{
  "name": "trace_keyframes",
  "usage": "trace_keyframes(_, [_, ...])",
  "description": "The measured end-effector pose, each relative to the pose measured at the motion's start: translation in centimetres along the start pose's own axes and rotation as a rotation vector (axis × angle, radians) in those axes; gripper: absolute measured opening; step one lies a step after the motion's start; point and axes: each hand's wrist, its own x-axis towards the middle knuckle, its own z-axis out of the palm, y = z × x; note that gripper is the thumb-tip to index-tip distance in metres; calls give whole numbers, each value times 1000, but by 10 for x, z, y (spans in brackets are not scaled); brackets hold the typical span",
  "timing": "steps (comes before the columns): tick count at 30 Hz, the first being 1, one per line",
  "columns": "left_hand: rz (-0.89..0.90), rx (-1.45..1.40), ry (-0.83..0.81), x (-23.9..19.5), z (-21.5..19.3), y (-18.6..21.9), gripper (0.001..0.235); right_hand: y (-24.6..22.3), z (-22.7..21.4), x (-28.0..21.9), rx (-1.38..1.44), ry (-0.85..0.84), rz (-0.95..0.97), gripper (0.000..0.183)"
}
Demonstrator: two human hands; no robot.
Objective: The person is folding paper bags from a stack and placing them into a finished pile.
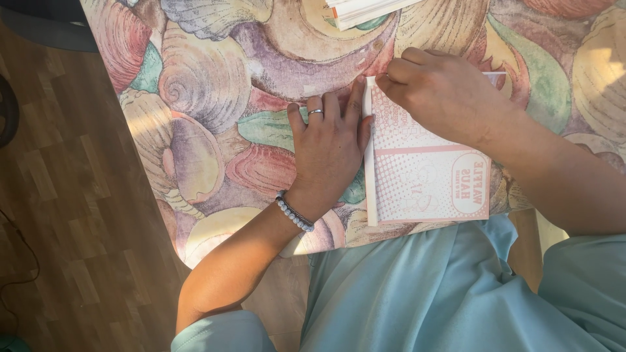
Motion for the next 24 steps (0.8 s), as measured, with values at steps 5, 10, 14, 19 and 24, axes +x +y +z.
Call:
trace_keyframes(5, [3, 25, -8, 1, -4, 1, 58, 1, -3, 4, -2, -41, -12, 4])
trace_keyframes(10, [0, 0, 4, -1, -1, 0, 56, 1, -4, 6, -29, -65, -12, 12])
trace_keyframes(14, [-3, 20, -11, 0, -5, 1, 58, 1, -8, 7, -12, -91, -7, 15])
trace_keyframes(19, [-9, -19, -13, 1, -6, -1, 57, 2, -12, 9, -21, -91, -13, 29])
trace_keyframes(24, [-11, -33, -2, 2, -6, -3, 55, 0, -11, 11, -27, -110, 0, 26])
